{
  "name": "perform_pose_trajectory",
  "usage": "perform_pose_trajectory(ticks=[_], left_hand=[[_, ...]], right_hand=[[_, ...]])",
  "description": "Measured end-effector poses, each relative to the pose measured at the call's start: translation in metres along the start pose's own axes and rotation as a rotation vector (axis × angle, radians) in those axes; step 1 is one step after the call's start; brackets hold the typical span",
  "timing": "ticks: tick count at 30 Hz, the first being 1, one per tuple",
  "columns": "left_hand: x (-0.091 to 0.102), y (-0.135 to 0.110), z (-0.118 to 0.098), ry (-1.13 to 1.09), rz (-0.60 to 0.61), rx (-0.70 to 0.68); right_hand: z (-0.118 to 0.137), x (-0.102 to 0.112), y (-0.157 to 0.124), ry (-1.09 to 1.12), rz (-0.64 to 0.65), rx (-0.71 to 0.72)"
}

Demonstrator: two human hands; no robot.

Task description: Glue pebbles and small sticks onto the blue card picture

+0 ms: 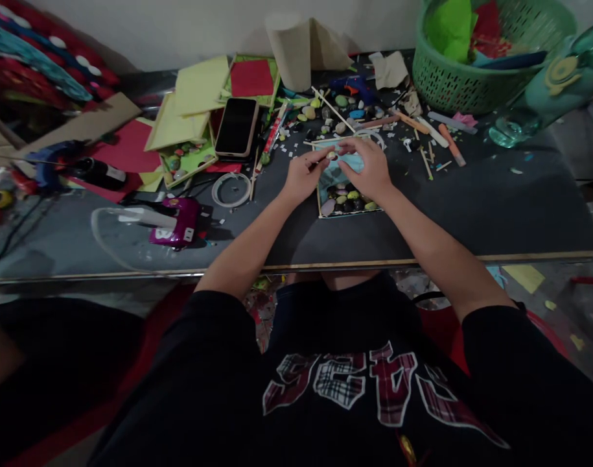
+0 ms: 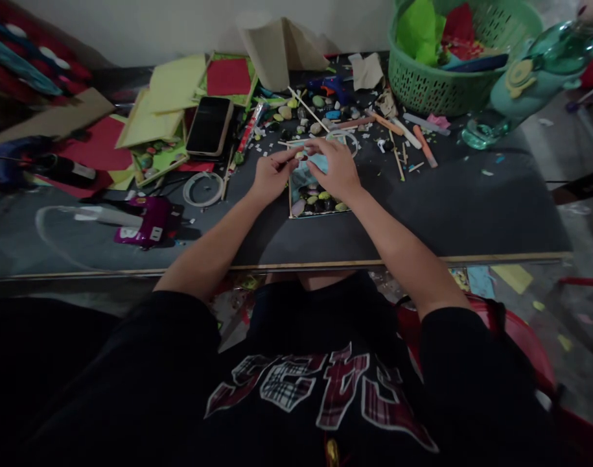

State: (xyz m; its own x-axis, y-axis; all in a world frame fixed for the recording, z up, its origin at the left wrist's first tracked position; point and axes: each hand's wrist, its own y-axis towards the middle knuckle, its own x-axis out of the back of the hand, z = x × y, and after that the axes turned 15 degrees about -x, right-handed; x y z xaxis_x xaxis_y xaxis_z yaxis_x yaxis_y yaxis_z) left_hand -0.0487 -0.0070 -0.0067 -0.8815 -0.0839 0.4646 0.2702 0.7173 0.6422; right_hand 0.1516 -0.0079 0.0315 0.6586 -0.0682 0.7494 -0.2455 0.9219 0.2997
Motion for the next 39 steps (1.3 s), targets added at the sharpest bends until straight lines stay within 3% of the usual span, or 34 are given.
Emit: perform_pose_trajectory(ticks=[7, 19, 23, 31, 39], left_hand=[[-0.003, 0.001, -0.002, 0.015, 0.007, 0.009], [-0.001, 0.000, -0.007, 0.071, -0.063, 0.004], [0.000, 0.000, -0.012, 0.114, -0.090, -0.013], [0.000, 0.001, -0.018, 0.193, -0.040, -0.070], [0.000, 0.002, -0.013, 0.237, -0.029, -0.153]], right_hand=[[-0.001, -0.003, -0.002, 0.088, -0.057, 0.022], [0.002, 0.003, -0.005, 0.205, 0.057, 0.075], [0.003, 0.003, -0.006, 0.264, 0.070, 0.046], [0.004, 0.004, -0.004, 0.321, -0.034, -0.019], [-0.002, -0.007, 0.000, 0.524, 0.044, -0.121]])
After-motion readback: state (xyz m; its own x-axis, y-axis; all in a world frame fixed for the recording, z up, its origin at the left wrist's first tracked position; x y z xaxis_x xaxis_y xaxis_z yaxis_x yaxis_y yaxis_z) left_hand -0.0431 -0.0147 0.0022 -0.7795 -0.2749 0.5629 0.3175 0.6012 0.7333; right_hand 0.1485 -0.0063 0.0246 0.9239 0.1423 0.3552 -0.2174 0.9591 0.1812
